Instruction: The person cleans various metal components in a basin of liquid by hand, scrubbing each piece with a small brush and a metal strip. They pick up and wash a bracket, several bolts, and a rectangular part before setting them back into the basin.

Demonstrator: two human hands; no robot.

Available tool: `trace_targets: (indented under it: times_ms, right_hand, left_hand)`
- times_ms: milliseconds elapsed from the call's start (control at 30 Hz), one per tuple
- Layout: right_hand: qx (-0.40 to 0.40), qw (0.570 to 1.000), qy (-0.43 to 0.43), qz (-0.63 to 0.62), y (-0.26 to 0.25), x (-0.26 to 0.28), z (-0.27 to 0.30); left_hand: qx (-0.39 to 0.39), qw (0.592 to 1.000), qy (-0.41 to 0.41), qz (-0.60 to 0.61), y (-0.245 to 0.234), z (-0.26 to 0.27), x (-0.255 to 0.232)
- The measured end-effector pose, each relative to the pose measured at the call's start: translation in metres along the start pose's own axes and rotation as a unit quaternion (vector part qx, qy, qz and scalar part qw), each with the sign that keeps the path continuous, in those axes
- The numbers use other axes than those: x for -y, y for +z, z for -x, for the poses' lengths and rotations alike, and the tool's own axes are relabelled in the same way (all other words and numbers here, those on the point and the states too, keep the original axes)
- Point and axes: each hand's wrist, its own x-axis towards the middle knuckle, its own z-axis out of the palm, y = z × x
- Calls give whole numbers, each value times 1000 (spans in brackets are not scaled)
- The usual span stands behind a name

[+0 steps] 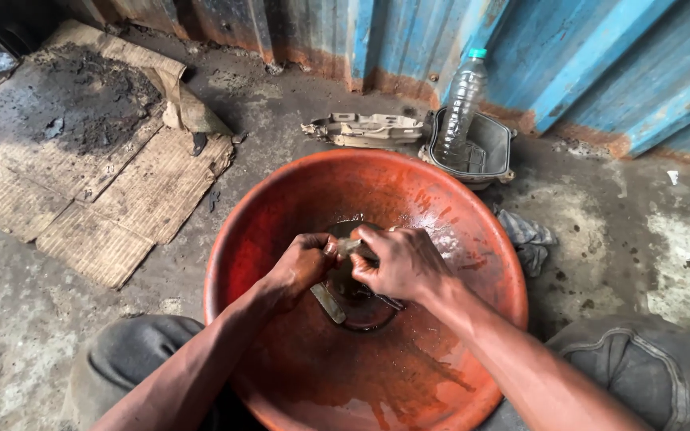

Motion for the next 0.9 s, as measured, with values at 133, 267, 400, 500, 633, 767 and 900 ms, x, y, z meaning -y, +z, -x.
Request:
trace_targets:
  times_ms: [133, 267, 400, 500, 633, 767, 900]
  right_hand:
    - [143, 973, 181, 27, -7, -19, 2]
    - [24, 995, 89, 45, -5, -15, -2]
    - [33, 999, 11, -4, 2, -7, 2]
    - [87, 989, 38, 111, 3, -18, -1]
    - [69, 989, 121, 43, -11, -22, -1]
    - [42, 992, 120, 2, -12, 6, -9]
    - [70, 993, 91, -20, -10, 9, -4]
  left_hand:
    - [1, 1000, 7, 1, -3, 2, 3]
    - [5, 1000, -1, 12, 3, 1, 0]
    - [15, 1000, 8, -7, 2, 1, -4]
    - [8, 1000, 4, -7, 0, 5, -2]
    - [2, 999, 10, 39, -2, 1, -2]
    - [-38, 999, 36, -4, 0, -2, 2]
    - [-16, 999, 29, -43, 1, -5, 9]
